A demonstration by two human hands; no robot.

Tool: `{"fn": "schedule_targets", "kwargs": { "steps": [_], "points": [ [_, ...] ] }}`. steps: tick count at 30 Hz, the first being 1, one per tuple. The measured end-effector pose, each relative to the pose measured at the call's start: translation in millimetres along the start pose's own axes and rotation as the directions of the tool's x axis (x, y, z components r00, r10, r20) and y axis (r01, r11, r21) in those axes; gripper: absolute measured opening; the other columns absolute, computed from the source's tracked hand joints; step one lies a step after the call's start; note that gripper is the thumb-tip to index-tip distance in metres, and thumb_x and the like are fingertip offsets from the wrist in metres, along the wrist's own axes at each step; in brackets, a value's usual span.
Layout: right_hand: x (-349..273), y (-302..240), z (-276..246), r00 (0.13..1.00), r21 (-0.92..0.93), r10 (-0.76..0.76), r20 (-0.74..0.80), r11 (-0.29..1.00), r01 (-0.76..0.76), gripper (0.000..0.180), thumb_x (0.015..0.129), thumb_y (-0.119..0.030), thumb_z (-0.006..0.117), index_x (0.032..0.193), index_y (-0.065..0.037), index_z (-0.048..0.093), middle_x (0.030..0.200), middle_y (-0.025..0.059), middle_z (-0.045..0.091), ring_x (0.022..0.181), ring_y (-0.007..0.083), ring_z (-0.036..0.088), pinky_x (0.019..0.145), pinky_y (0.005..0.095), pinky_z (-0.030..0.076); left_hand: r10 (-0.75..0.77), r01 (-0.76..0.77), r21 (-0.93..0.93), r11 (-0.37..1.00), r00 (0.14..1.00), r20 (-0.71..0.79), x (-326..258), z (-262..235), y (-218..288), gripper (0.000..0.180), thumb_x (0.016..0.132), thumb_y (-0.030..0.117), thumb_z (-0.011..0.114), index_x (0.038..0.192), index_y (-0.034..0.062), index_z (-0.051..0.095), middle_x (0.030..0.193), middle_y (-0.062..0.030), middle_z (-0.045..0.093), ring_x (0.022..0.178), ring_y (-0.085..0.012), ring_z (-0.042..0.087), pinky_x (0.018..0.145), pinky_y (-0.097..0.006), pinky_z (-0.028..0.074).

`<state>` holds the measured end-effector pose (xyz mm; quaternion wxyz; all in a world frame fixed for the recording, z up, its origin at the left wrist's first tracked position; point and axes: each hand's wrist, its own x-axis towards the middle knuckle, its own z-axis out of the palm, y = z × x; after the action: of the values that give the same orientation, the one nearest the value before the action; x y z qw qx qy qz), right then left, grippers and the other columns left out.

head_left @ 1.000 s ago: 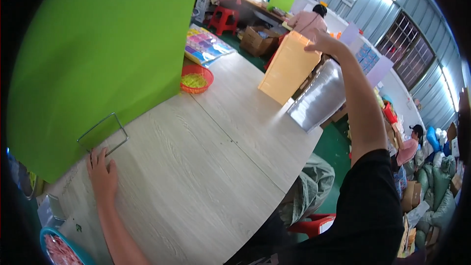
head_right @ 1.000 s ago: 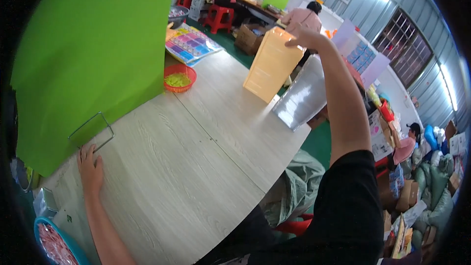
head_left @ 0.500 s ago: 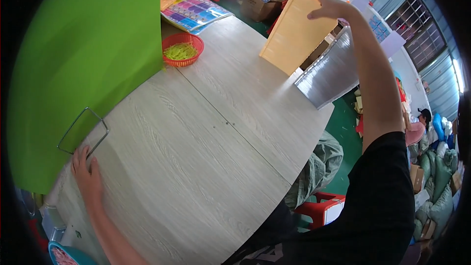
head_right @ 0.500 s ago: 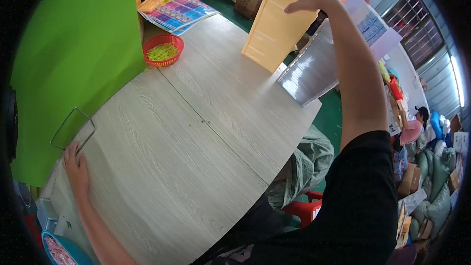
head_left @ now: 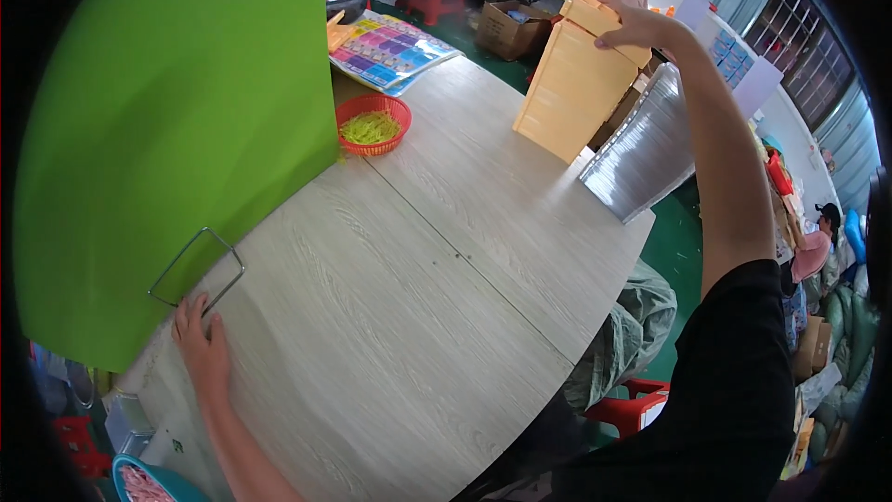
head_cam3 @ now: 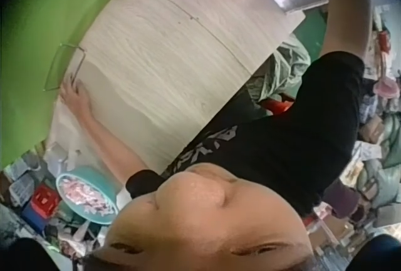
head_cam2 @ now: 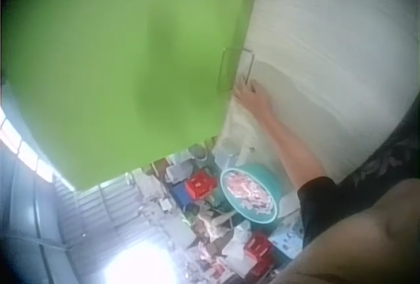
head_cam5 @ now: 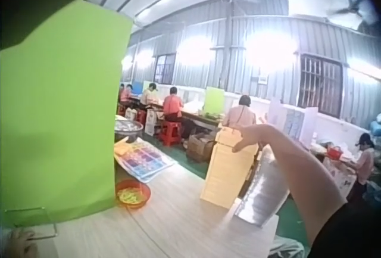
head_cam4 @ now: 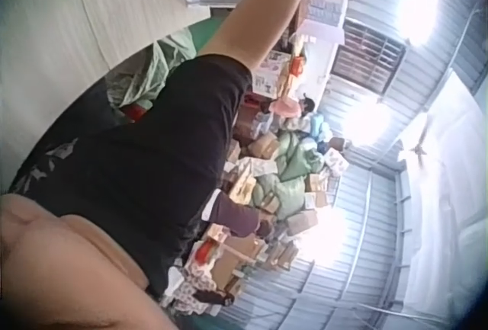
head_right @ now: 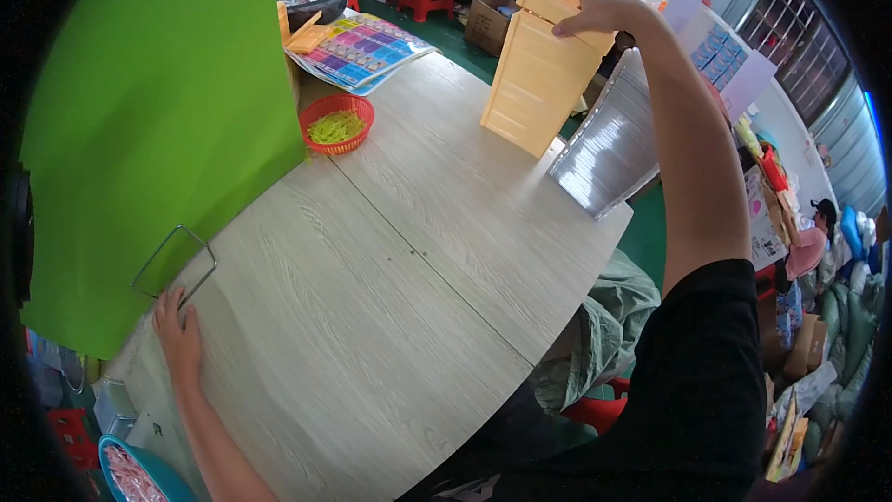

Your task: Assembling cardboard product boxes and filling them with small pre-packaged items.

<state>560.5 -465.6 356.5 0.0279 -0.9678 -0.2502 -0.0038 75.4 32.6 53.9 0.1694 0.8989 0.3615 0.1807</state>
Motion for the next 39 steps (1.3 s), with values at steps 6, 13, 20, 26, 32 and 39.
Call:
{"fn": "schedule_targets", "kwargs": {
  "steps": [6, 13, 20, 26, 32, 39],
  "points": [
    [34, 51, -7, 0.765, -0.153, -0.374, -0.525, 0.925, 0.347, 0.101, 0.069, -0.04, 0.088, 0.15, -0.004, 0.04, 0.139, 0.0231, 0.053, 0.131, 0.0366, 0.05, 0.113, 0.0456, 0.036, 0.11, -0.111, -0.01, 0.994, 0.991, -0.071, 3, 17, -15, 0.042, 0.093, 0.015, 0.061, 0.135, 0.0118, 0.061, 0.149, -0.0188, 0.048, 0.142, -0.0378, 0.037, 0.12, -0.047, 0.026],
    [-58, -104, 24, 0.64, -0.268, -0.525, -0.561, 0.847, 0.46, 0.088, 0.07, -0.016, 0.083, 0.147, -0.004, 0.043, 0.137, 0.0234, 0.056, 0.13, 0.0401, 0.051, 0.111, 0.0466, 0.038, -0.051, 0.024, -0.186, 0.982, 0.989, -0.142, -9, 26, 4, 0.048, 0.088, 0.02, 0.067, 0.134, 0.0086, 0.061, 0.147, -0.0246, 0.046, 0.137, -0.0423, 0.041, 0.115, -0.049, 0.036],
    [-160, -242, 93, 0.584, -0.174, -0.782, -0.219, 0.62, 0.765, 0.102, 0.054, -0.017, 0.088, 0.145, -0.004, 0.043, 0.139, 0.0207, 0.052, 0.126, 0.0431, 0.048, 0.11, 0.049, 0.039, -0.022, -0.073, -0.229, 0.971, 0.923, -0.385, -14, 16, 9, 0.03, 0.084, 0.014, 0.068, 0.112, 0.0068, 0.064, 0.118, -0.0167, 0.055, 0.114, -0.0372, 0.052, 0.099, -0.049, 0.045],
    [-157, -343, 184, 0.675, 0.235, -0.657, -0.336, 0.636, 0.735, 0.103, 0.064, -0.011, 0.085, 0.152, -0.002, 0.032, 0.141, 0.0193, 0.051, 0.125, 0.0373, 0.051, 0.109, 0.0466, 0.041, 0.122, -0.338, -0.418, 0.844, 0.878, -0.462, -9, 10, 16, 0.025, 0.086, 0.015, 0.067, 0.11, 0.0064, 0.065, 0.112, -0.0158, 0.059, 0.112, -0.0359, 0.053, 0.096, -0.048, 0.045],
    [-169, -434, 252, 0.816, 0.807, -0.555, -0.163, 0.401, 0.434, 0.093, 0.078, -0.005, 0.076, 0.155, -0.001, 0.024, 0.146, 0.0167, 0.044, 0.132, 0.0254, 0.047, 0.108, 0.0376, 0.04, 0.155, -0.136, -0.94, 0.314, 0.984, -0.09, -17, 20, 29, 0.055, 0.096, 0.037, 0.064, 0.14, 0.0054, 0.051, 0.133, -0.0201, 0.059, 0.126, -0.032, 0.053, 0.104, -0.042, 0.044],
    [-176, -441, 325, 0.913, 0.999, -0.408, -0.027, -0.046, 0.009, 0.065, 0.103, -0.024, 0.057, 0.156, -0.005, 0.025, 0.148, 0.0142, 0.044, 0.134, 0.0268, 0.048, 0.108, 0.0388, 0.044, 0.35, -0.095, -0.995, 0.038, 0.934, -0.075, -19, 10, 54, 0.1, 0.091, 0.044, 0.069, 0.158, -0.0006, 0.01, 0.152, -0.0252, 0.04, 0.139, -0.0325, 0.043, 0.113, -0.039, 0.038]
  ]
}}
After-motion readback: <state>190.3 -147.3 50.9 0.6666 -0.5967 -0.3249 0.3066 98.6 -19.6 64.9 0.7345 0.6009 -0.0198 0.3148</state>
